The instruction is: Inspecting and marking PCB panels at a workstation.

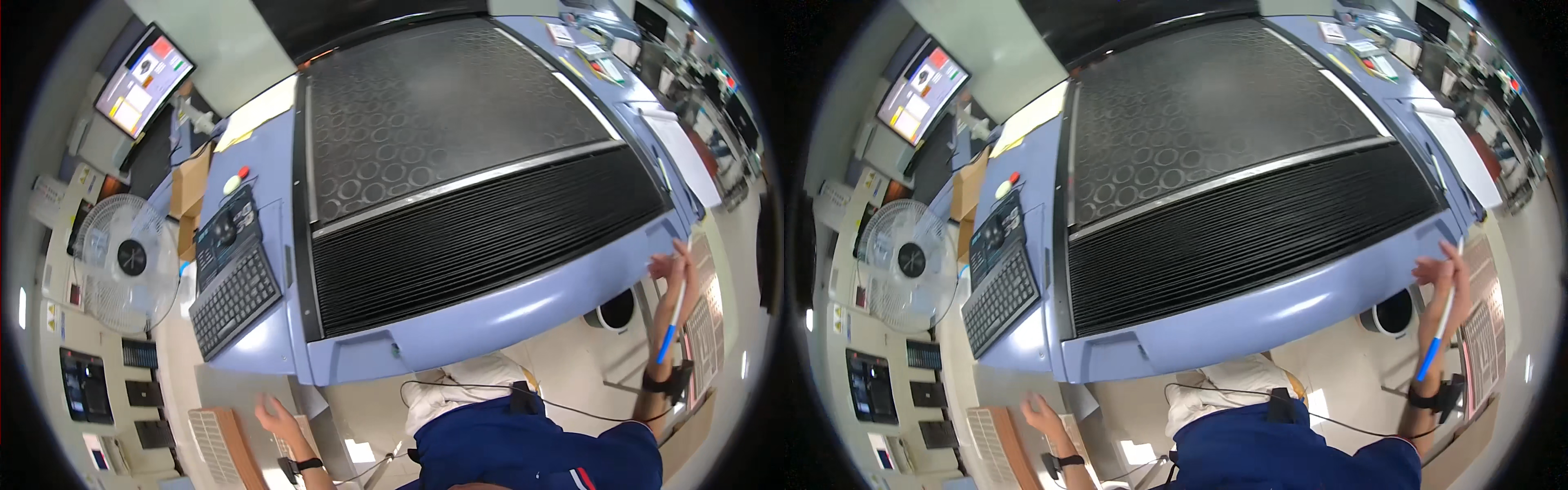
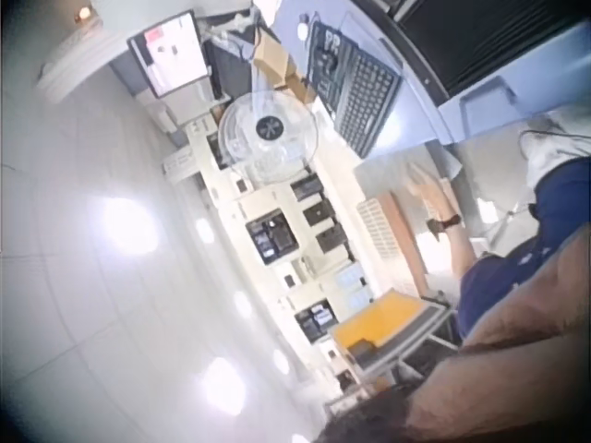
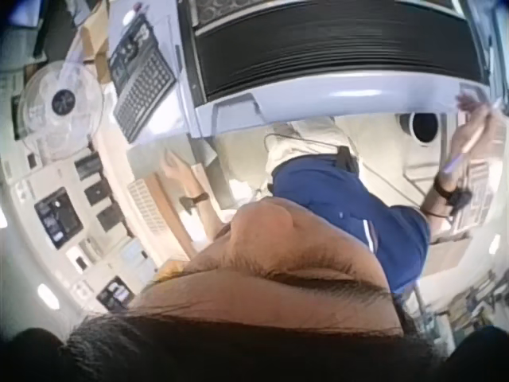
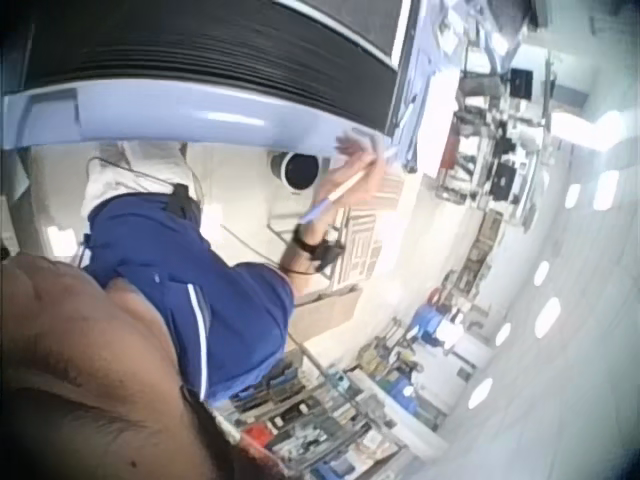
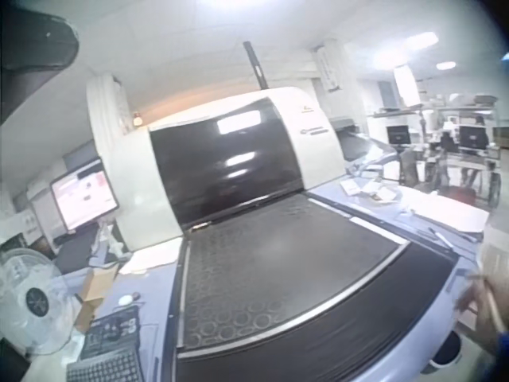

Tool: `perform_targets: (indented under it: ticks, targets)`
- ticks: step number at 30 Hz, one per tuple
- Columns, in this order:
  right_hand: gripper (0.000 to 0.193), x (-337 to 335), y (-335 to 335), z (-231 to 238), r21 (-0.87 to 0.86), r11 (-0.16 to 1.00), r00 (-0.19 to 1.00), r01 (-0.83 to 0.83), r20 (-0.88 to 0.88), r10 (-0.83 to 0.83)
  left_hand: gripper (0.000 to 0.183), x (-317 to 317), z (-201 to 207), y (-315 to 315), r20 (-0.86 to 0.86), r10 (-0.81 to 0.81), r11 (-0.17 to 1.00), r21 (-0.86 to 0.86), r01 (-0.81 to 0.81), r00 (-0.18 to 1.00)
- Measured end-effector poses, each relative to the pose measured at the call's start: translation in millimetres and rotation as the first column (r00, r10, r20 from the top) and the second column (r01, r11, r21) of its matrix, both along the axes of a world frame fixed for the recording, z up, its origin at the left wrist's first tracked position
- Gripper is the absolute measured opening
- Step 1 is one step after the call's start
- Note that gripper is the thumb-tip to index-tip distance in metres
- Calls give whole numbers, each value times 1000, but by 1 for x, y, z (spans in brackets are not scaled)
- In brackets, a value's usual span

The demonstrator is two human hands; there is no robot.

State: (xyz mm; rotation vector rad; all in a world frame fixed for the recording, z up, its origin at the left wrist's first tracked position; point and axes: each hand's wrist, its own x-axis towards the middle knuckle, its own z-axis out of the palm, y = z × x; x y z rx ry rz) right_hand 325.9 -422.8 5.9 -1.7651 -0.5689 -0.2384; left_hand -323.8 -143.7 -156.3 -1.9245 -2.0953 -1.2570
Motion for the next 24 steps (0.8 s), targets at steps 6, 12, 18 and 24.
perform_targets:
  ticks: [6, 12, 18, 24]
  targets:
    - [31, -11, 164, 136, -140, 846, 749, -514, 407, 523, 14, 167, 191, 50, -322, -674, 605, 276, 747, 665]
    - [25, -145, 392, 185, -584, 498, 316, -641, 391, 865, 35, 361, 187, 116, -369, -885, 281, 62, 958, 284]
    - [53, -285, 553, 65, -579, 303, 272, -757, 144, 952, 31, 371, 134, 164, -48, -978, 195, 146, 970, 204]
    - [74, -350, 618, 5, -406, 285, 217, -868, 206, 954, 48, 361, 118, 160, -136, -956, 292, -358, 887, 260]
